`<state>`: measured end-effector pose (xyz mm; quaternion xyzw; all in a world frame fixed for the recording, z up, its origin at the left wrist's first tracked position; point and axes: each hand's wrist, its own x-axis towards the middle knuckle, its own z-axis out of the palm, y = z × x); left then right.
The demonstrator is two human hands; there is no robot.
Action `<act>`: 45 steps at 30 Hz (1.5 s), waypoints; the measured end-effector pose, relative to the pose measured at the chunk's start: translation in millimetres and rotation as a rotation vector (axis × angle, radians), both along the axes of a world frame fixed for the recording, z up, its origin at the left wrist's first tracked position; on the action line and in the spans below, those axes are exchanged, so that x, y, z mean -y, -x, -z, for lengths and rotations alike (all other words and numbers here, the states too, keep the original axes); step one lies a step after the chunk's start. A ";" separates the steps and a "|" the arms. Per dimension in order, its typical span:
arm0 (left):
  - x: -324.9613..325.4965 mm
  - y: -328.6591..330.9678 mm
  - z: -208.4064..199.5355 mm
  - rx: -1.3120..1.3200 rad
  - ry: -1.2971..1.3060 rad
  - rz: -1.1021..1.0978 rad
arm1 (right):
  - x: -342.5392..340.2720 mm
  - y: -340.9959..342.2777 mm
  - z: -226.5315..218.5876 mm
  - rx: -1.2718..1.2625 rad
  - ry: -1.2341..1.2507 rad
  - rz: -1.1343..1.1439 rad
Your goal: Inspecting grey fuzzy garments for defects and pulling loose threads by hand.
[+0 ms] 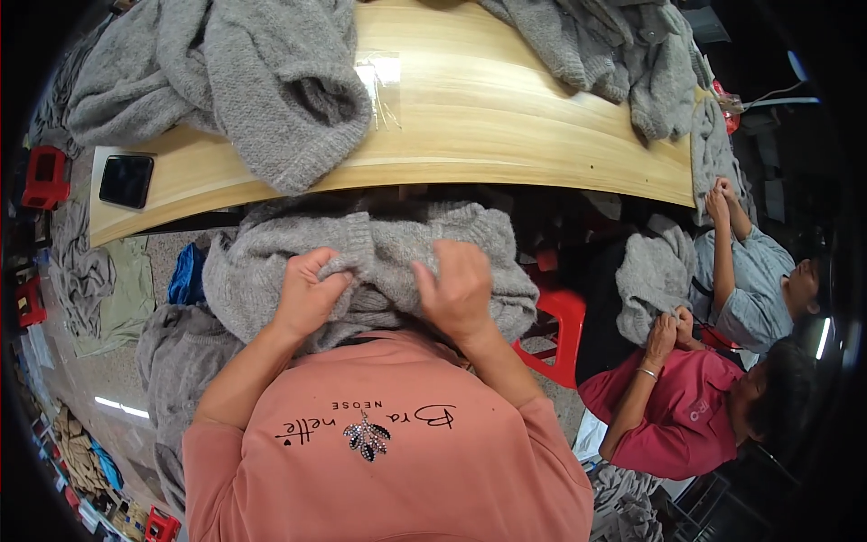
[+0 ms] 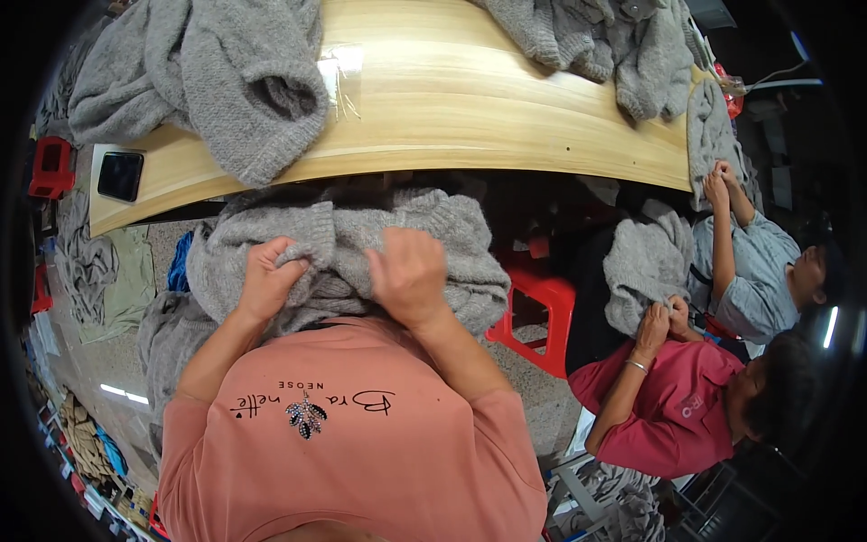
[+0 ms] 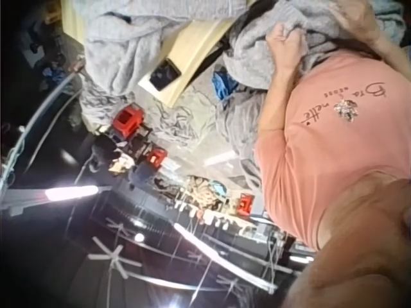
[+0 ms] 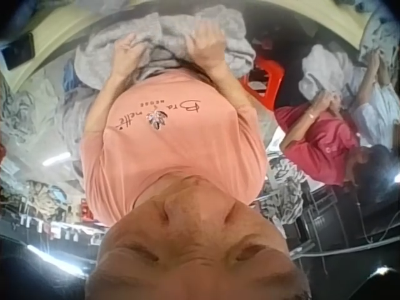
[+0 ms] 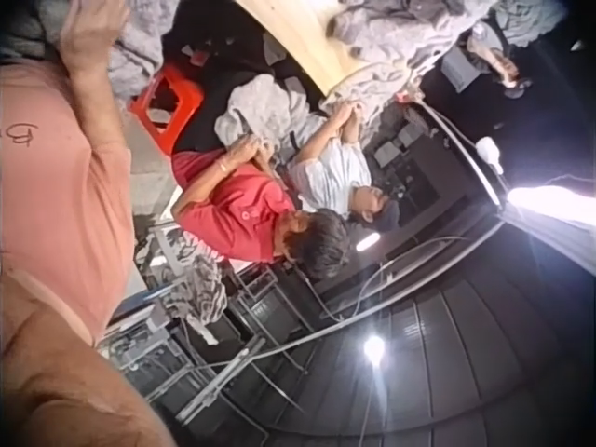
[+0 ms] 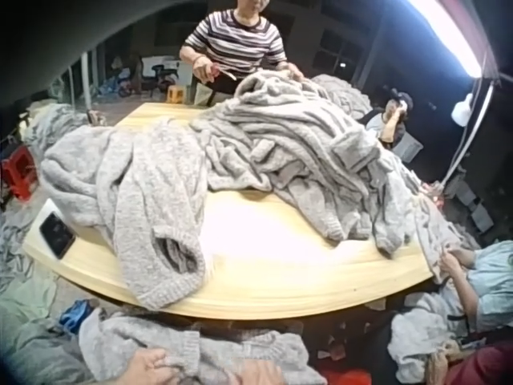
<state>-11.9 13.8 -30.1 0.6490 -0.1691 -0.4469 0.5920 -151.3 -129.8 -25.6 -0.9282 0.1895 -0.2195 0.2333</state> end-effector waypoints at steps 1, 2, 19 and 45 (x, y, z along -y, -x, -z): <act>1.3 -0.4 -1.1 0.015 0.010 -0.002 | 4.2 9.0 -0.3 -0.171 0.091 0.161; 2.2 -0.7 -0.7 0.016 0.008 0.000 | 7.2 13.9 6.2 -0.171 0.089 0.163; 18.6 2.9 -5.6 -0.173 0.153 0.004 | -10.8 -3.2 -18.4 0.246 -0.245 -0.514; -2.7 1.7 -2.7 0.240 0.176 0.064 | -13.1 -30.3 -1.7 0.305 -0.256 -0.436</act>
